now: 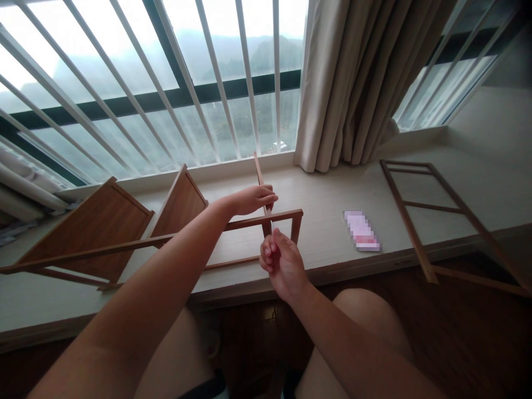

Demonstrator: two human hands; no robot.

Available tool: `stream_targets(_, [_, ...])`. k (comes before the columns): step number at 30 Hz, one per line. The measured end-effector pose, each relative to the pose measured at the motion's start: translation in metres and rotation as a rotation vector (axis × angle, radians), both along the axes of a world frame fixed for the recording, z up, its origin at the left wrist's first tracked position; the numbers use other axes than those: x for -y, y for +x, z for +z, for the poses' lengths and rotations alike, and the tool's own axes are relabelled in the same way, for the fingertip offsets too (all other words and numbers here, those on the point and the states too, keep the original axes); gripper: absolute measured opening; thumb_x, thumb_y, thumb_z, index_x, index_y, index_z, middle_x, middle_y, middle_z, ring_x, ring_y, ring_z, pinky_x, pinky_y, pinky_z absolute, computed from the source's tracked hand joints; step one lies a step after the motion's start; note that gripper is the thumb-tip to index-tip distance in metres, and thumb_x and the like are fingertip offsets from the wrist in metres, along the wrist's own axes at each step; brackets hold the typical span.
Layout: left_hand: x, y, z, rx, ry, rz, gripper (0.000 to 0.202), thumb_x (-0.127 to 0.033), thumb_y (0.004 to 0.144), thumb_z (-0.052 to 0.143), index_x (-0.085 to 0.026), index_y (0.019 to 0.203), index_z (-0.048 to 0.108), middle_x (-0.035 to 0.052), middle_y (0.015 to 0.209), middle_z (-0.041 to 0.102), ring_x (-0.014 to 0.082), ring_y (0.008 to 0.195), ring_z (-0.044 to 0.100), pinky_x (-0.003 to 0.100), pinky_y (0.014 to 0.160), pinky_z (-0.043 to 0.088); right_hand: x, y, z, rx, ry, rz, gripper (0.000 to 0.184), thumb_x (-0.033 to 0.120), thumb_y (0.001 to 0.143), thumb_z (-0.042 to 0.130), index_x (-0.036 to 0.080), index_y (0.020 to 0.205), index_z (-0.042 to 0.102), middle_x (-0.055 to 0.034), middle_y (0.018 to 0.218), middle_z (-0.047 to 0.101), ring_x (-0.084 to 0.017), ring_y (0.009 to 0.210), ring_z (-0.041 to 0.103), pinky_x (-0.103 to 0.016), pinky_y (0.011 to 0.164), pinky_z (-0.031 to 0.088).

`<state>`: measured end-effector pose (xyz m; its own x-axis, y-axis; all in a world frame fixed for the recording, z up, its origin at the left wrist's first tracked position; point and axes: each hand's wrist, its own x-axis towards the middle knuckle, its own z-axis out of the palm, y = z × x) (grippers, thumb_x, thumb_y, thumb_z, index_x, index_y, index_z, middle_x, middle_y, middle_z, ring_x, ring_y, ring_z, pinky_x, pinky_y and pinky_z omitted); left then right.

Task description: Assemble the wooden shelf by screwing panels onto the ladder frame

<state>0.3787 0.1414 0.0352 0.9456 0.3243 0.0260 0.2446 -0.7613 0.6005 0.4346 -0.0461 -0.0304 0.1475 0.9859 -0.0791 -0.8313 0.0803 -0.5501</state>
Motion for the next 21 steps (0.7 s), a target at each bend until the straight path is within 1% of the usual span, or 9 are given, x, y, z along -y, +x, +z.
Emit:
stream_targets(4, [0.000, 0.000, 0.000, 0.008, 0.000, -0.002, 0.049, -0.050, 0.091, 0.037, -0.014, 0.075, 0.066, 0.0043, 0.086, 0.052, 0.0127, 0.074, 0.050, 0.028, 0.081, 0.042, -0.001, 0.003, 0.000, -0.009, -0.012, 0.037, 0.043, 0.048, 0.080, 0.066, 0.018, 0.061, 0.042, 0.0049, 0.055, 0.043, -0.005, 0.043, 0.030, -0.019, 0.037, 0.020])
stream_targets(8, [0.001, -0.002, 0.001, 0.001, -0.002, -0.006, 0.049, -0.049, 0.092, 0.036, -0.014, 0.076, 0.066, 0.0041, 0.085, 0.051, 0.0129, 0.075, 0.051, 0.028, 0.082, 0.042, -0.004, 0.003, -0.002, 0.000, -0.054, 0.038, 0.046, 0.058, 0.079, 0.061, 0.018, 0.064, 0.046, 0.0031, 0.057, 0.048, -0.007, 0.044, 0.037, -0.019, 0.036, 0.024])
stream_targets(10, [0.001, -0.002, 0.001, -0.004, -0.003, -0.004, 0.049, -0.050, 0.092, 0.035, -0.014, 0.076, 0.065, 0.0040, 0.086, 0.052, 0.0130, 0.076, 0.051, 0.028, 0.082, 0.041, -0.004, 0.003, -0.008, 0.052, -0.119, -0.042, 0.048, 0.064, 0.078, 0.057, 0.018, 0.069, 0.050, 0.0004, 0.063, 0.054, -0.009, 0.047, 0.043, -0.020, 0.036, 0.029])
stream_targets(11, [0.001, -0.002, 0.001, -0.006, -0.004, -0.004, 0.049, -0.050, 0.092, 0.035, -0.014, 0.077, 0.065, 0.0040, 0.086, 0.052, 0.0131, 0.076, 0.051, 0.028, 0.082, 0.041, -0.005, 0.003, -0.011, 0.080, -0.160, -0.110, 0.047, 0.064, 0.079, 0.056, 0.018, 0.072, 0.052, -0.0008, 0.066, 0.056, -0.010, 0.050, 0.046, -0.020, 0.037, 0.031])
stream_targets(14, [0.000, -0.002, 0.000, -0.007, -0.001, -0.001, 0.050, -0.051, 0.092, 0.035, -0.014, 0.077, 0.065, 0.0040, 0.086, 0.052, 0.0135, 0.077, 0.051, 0.028, 0.082, 0.041, -0.004, 0.009, -0.013, 0.121, -0.260, -0.376, 0.037, 0.055, 0.081, 0.058, 0.018, 0.075, 0.054, -0.0002, 0.070, 0.055, -0.010, 0.055, 0.049, -0.020, 0.041, 0.036])
stream_targets(15, [-0.001, -0.002, 0.000, -0.009, 0.002, 0.001, 0.050, -0.051, 0.092, 0.035, -0.014, 0.077, 0.065, 0.0040, 0.086, 0.051, 0.0137, 0.077, 0.051, 0.028, 0.082, 0.041, -0.004, 0.013, -0.009, 0.124, -0.263, -0.457, 0.033, 0.050, 0.081, 0.058, 0.018, 0.075, 0.053, 0.0005, 0.070, 0.053, -0.010, 0.055, 0.048, -0.020, 0.042, 0.037])
stream_targets(17, [-0.002, -0.002, -0.001, -0.013, 0.010, 0.002, 0.050, -0.052, 0.092, 0.034, -0.015, 0.076, 0.064, 0.0040, 0.085, 0.051, 0.0140, 0.076, 0.050, 0.029, 0.082, 0.041, -0.001, 0.027, 0.006, 0.136, -0.205, -0.568, 0.025, 0.041, 0.081, 0.059, 0.019, 0.072, 0.051, 0.0014, 0.070, 0.051, -0.009, 0.056, 0.048, -0.020, 0.046, 0.038])
stream_targets(19, [-0.001, -0.002, -0.001, -0.018, 0.014, 0.002, 0.050, -0.051, 0.092, 0.034, -0.015, 0.076, 0.064, 0.0043, 0.086, 0.051, 0.0145, 0.077, 0.050, 0.029, 0.082, 0.040, 0.004, 0.045, 0.025, 0.179, -0.093, -0.592, 0.022, 0.036, 0.079, 0.059, 0.019, 0.070, 0.049, 0.0019, 0.071, 0.050, -0.009, 0.057, 0.047, -0.020, 0.048, 0.038])
stream_targets(21, [0.000, -0.003, -0.001, -0.026, 0.011, 0.011, 0.049, -0.051, 0.091, 0.034, -0.015, 0.076, 0.064, 0.0046, 0.088, 0.051, 0.0150, 0.077, 0.050, 0.030, 0.082, 0.040, 0.014, 0.067, 0.037, 0.269, -0.019, -0.571, 0.024, 0.037, 0.079, 0.059, 0.019, 0.069, 0.048, 0.0021, 0.070, 0.050, -0.010, 0.057, 0.048, -0.022, 0.050, 0.039])
